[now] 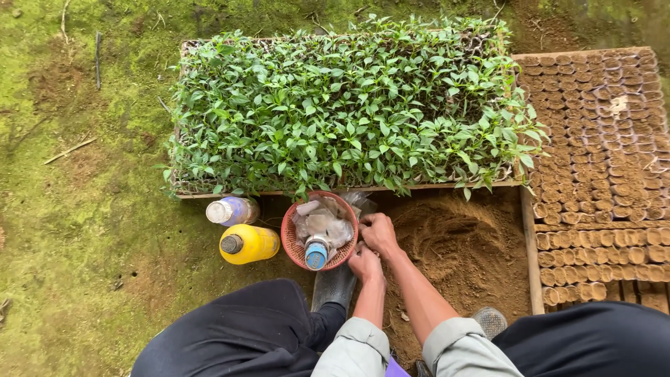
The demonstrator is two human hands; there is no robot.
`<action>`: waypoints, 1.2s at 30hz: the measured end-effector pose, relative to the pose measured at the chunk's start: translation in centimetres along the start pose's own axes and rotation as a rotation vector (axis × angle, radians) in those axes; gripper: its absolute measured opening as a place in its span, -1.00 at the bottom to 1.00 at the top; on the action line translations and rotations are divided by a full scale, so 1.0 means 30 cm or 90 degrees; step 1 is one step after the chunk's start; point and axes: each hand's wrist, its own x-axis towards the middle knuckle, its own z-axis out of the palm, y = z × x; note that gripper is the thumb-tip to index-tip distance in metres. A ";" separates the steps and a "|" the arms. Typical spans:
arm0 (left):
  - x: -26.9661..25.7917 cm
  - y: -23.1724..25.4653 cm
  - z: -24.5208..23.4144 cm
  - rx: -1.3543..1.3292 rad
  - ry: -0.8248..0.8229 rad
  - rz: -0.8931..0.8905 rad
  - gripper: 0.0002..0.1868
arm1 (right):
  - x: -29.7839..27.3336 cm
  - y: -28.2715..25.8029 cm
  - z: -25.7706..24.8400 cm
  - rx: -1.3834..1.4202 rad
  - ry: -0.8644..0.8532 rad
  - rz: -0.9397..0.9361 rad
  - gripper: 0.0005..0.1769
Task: Manually creating soil blocks for seedlings by wrapping soil in small paper squares and arranging them in a wooden tray.
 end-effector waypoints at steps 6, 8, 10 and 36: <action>-0.046 0.030 0.005 -0.051 -0.053 -0.011 -0.75 | -0.030 0.031 -0.106 0.126 0.025 -0.012 -0.86; -0.057 0.030 0.012 -0.048 -0.075 -0.013 -0.73 | -0.071 0.019 -0.152 0.182 0.032 -0.005 -0.85; -0.066 0.038 0.018 -0.045 -0.098 -0.014 -0.70 | -0.104 0.012 -0.192 0.240 0.040 0.000 -0.83; -0.241 0.135 0.086 -0.073 -0.473 0.067 -0.65 | -0.332 0.187 -0.435 0.431 0.118 0.020 -0.83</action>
